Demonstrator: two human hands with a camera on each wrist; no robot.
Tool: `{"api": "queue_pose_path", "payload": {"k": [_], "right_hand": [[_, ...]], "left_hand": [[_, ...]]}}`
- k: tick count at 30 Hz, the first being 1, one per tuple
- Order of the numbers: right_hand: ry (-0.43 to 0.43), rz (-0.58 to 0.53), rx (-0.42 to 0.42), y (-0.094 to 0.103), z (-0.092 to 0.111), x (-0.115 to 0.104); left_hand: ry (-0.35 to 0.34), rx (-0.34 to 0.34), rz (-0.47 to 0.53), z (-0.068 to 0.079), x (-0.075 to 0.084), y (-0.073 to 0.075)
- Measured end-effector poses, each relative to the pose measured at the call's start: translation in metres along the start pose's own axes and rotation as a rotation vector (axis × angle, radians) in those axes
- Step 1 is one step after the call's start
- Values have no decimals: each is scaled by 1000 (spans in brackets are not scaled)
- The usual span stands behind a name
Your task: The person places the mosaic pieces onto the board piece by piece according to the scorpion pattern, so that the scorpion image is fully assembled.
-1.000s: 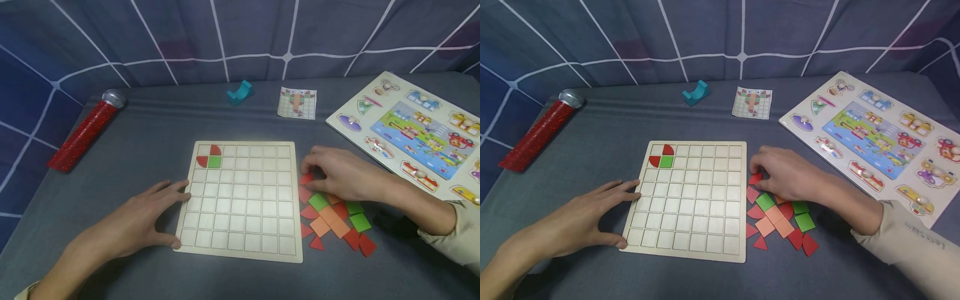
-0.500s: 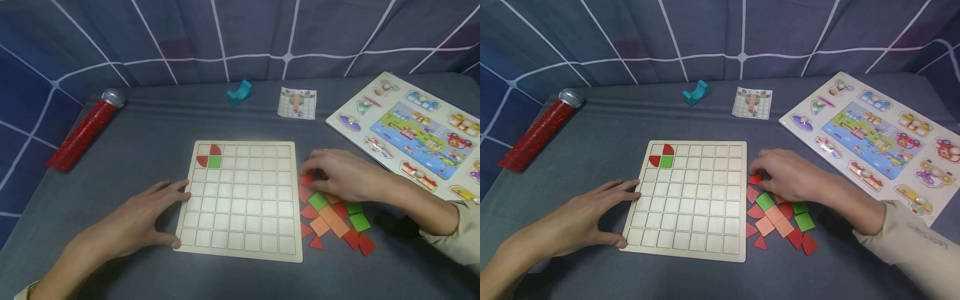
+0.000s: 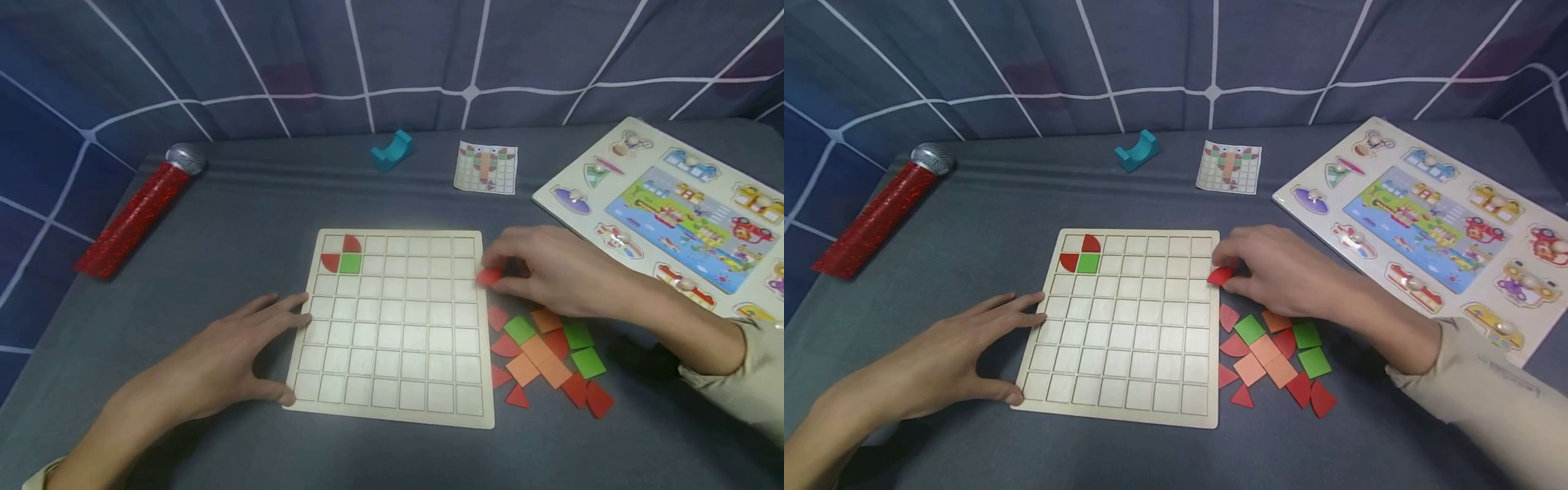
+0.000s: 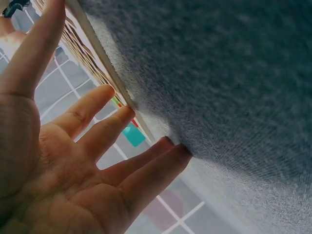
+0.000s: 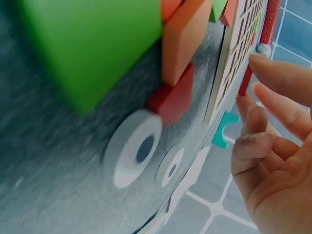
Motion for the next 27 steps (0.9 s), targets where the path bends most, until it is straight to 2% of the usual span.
{"api": "queue_pose_path", "payload": {"k": [6,14,20,27], "right_hand": [[42,-9,44,0,-16,-12],[59,-66,28,1,-45,-26],[143,-54,50,-1,-64,-38],[158,-24,8,-6,-88,-50]], "left_hand": [[6,-5,-1,0,0,0],[14,-8,1,-1,0,0],[12,-7,-2,-1,0,0],[22,-24,8,-2,-2,0]]}}
Point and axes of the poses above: each hand's wrist, its own z-axis away from the middle knuckle, its own y-axis out of the back of the hand, x = y × z, the point moved 7 cm from there along -z, towards the middle knuckle, and after that the axes turned 15 degrees about -x, right-handed, at the moved point
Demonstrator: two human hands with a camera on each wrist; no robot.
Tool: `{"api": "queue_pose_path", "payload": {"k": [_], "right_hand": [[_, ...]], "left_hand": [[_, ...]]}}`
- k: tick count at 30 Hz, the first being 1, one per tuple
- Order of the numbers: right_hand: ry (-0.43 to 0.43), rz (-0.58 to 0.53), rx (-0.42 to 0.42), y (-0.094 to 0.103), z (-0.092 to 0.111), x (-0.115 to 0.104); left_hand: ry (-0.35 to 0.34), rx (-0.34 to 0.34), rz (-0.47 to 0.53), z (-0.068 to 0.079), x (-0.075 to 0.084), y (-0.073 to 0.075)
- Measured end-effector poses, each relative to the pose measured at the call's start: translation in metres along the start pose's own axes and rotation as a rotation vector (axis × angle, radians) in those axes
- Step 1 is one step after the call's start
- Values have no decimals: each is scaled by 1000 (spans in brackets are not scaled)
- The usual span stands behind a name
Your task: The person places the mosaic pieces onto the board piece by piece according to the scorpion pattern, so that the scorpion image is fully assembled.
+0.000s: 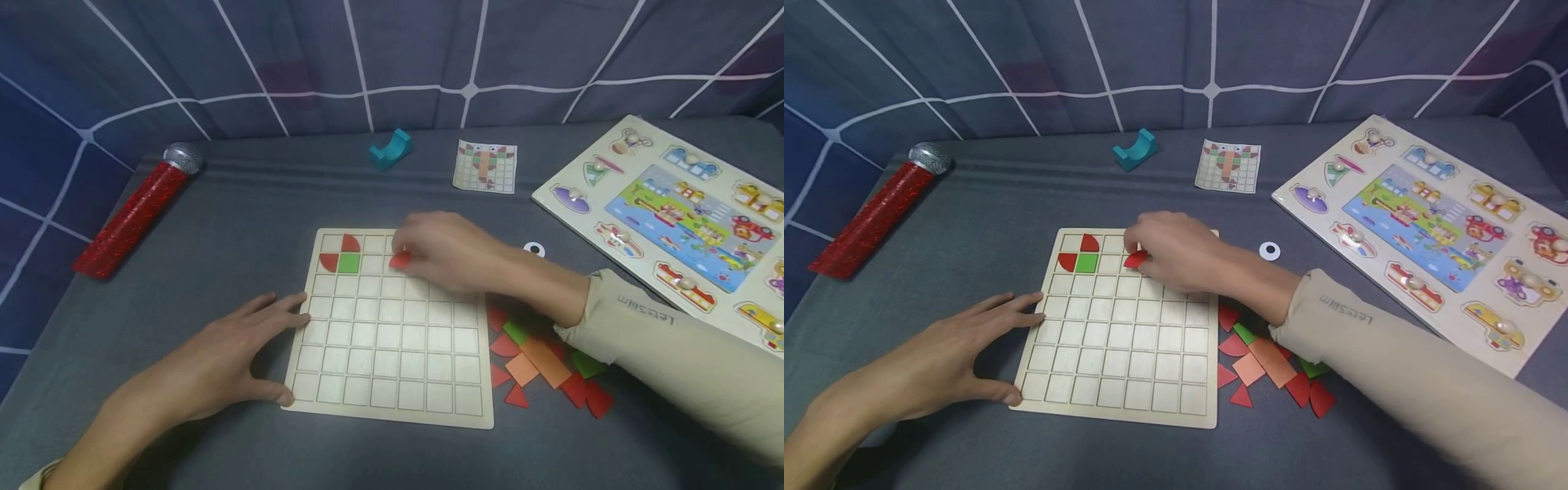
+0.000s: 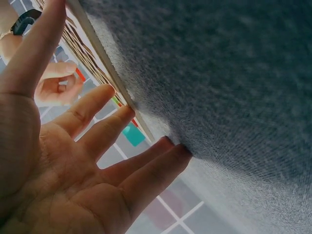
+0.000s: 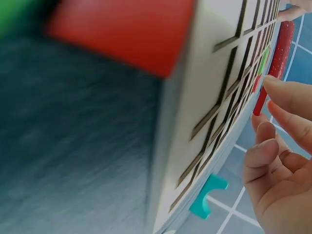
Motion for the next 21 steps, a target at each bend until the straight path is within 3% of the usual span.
{"api": "queue_pose_path", "payload": {"k": [10,21], "right_hand": [[-5,43,-71,-8,-27,-16],[-26,50,-140,-13,-38,-18]], "left_hand": [[-4,-17,18,0,-1,-1],[-31,33,-3,3,1,1]]}}
Point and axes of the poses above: each hand's wrist, its own z-axis away from the middle knuckle, its own y-axis out of the back of the hand, x = y × z, the point moved 7 cm from there along -z, towards the middle knuckle, and after that the axes turned 15 degrees about -x, right-handed, at the moved point
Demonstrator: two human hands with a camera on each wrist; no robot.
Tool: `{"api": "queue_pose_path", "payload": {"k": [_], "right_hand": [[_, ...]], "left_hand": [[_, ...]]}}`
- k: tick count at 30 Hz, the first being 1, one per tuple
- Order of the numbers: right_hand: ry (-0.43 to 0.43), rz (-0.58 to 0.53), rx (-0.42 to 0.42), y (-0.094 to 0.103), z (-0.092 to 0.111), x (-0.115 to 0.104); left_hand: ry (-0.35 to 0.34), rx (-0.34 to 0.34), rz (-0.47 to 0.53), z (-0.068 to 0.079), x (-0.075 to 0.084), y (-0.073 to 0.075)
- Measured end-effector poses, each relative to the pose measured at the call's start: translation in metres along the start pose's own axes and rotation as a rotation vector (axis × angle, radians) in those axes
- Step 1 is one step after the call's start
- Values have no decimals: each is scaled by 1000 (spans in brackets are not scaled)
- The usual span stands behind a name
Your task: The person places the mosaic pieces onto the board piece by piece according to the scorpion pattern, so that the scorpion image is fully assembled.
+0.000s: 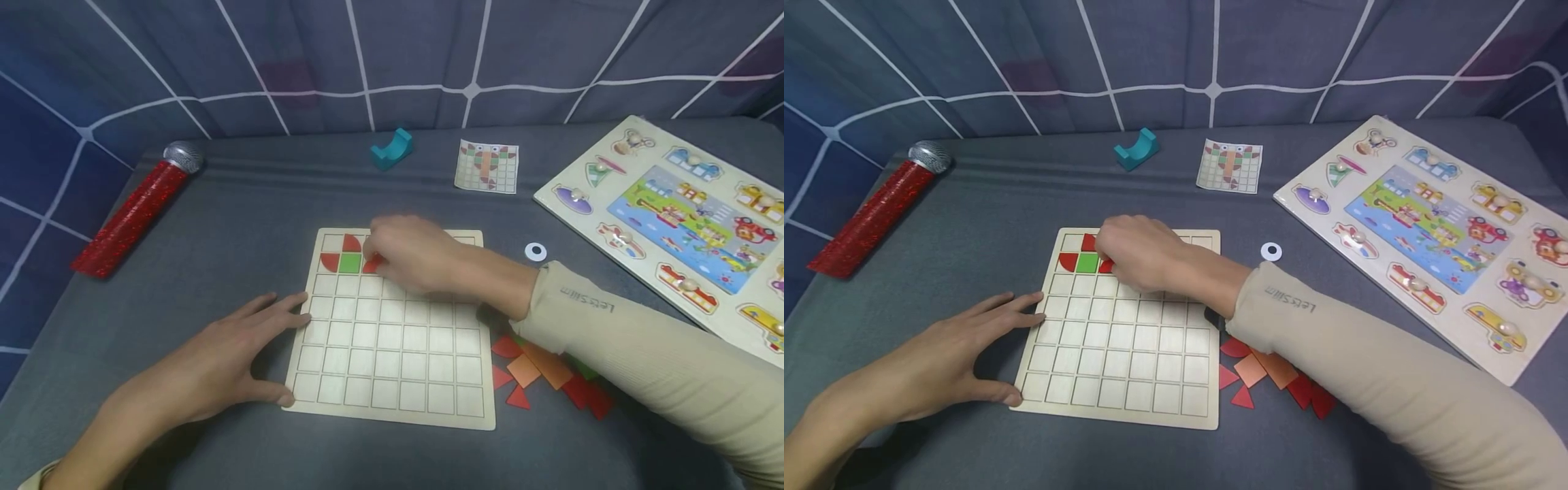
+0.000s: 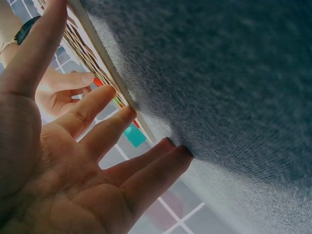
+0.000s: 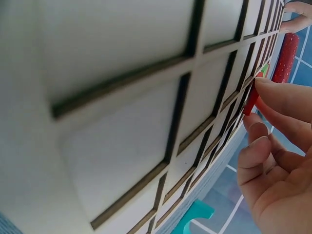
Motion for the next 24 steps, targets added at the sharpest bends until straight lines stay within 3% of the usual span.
{"api": "queue_pose_path", "payload": {"k": [24], "right_hand": [[15,0,-32,-2,-2,0]], "left_hand": [[19,-23,10,-1,0,0]]}}
Point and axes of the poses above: each hand's wrist, its own z-axis away from the middle knuckle, its own y-axis out of the back of the hand, x = y × z, the point moved 7 cm from there along -z, towards the middle knuckle, and after that the axes turned 15 degrees about -x, right-handed, at the moved point
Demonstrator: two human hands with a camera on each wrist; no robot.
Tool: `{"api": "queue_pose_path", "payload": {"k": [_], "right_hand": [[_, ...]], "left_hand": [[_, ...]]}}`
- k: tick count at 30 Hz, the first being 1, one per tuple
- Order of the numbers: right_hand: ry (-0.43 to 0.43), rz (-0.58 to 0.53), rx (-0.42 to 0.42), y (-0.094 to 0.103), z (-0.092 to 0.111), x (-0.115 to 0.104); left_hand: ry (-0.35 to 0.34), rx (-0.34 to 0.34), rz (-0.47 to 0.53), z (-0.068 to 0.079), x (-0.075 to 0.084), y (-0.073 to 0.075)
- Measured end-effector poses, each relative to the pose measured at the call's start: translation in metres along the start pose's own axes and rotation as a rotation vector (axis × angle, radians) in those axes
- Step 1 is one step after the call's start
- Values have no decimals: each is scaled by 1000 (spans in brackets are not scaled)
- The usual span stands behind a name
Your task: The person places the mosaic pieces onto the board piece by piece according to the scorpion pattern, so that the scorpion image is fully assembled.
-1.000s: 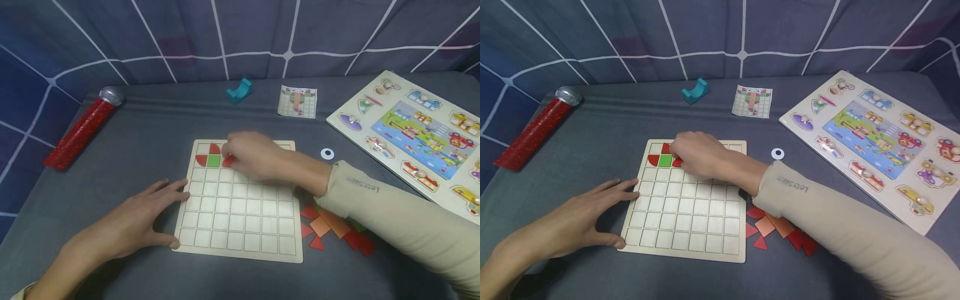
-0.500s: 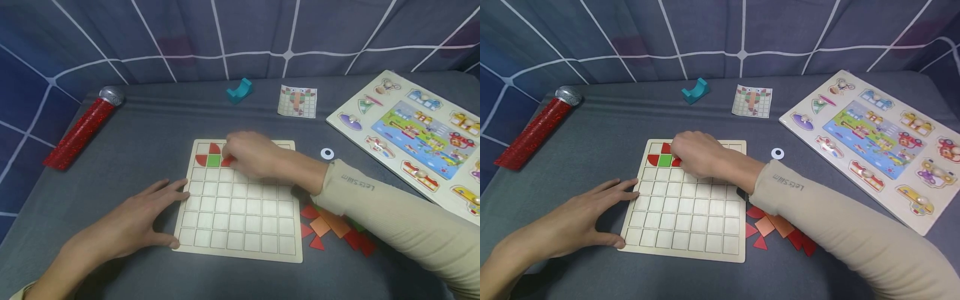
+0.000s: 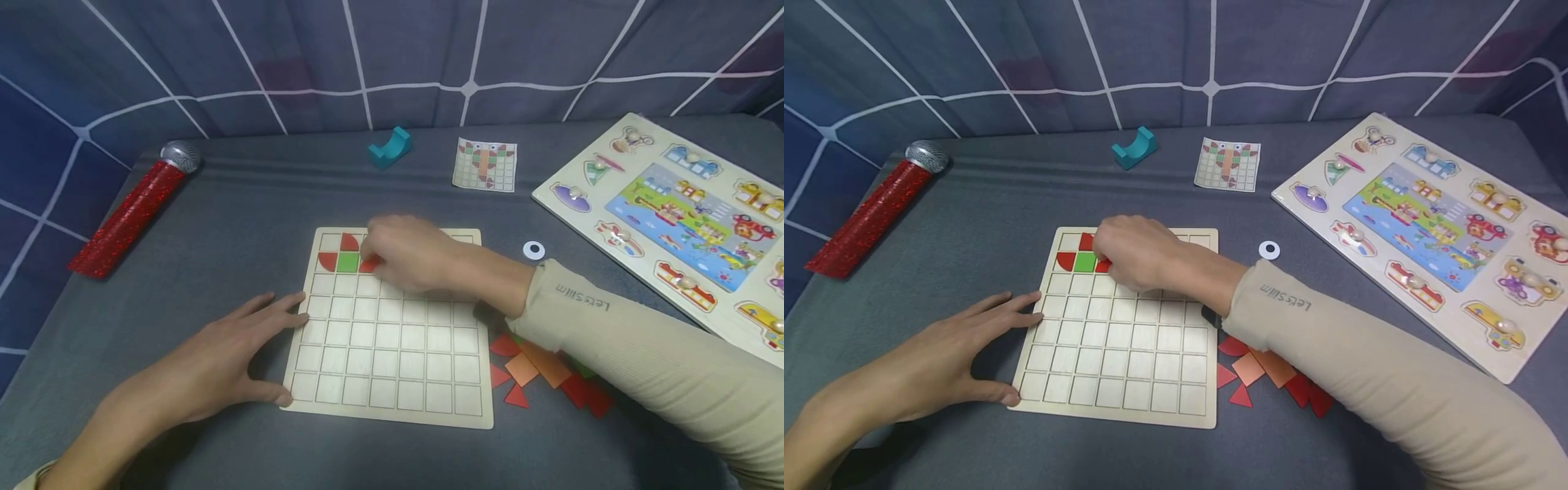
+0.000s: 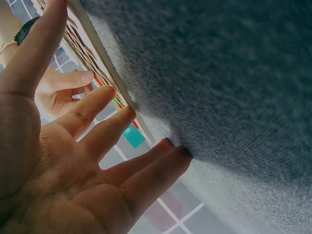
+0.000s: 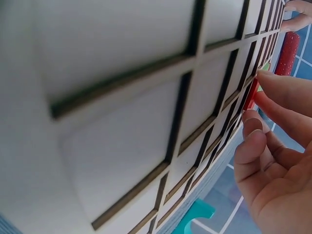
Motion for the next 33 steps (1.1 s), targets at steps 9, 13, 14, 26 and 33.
{"api": "queue_pose_path", "payload": {"k": [9,13,14,26,33], "right_hand": [[5,12,14,0,1,1],[6,11,19,0,2,1],[7,13,20,0,2,1],[7,14,5,-1,4,0],[11,1,4,-1,8,1]], "left_hand": [[-13,9,2,0,0,1],[-13,8,3,0,1,1],[-10,6,3,0,1,1],[-11,8,1,0,0,0],[1,-1,7,0,0,0]]}}
Point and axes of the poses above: each hand's wrist, its own z-axis away from the middle knuckle, its own y-axis out of the back of the hand, x = y × z, the point moved 7 cm from there along -z, towards the middle knuckle, and after that the axes turned 15 degrees about -x, right-handed, at the moved point
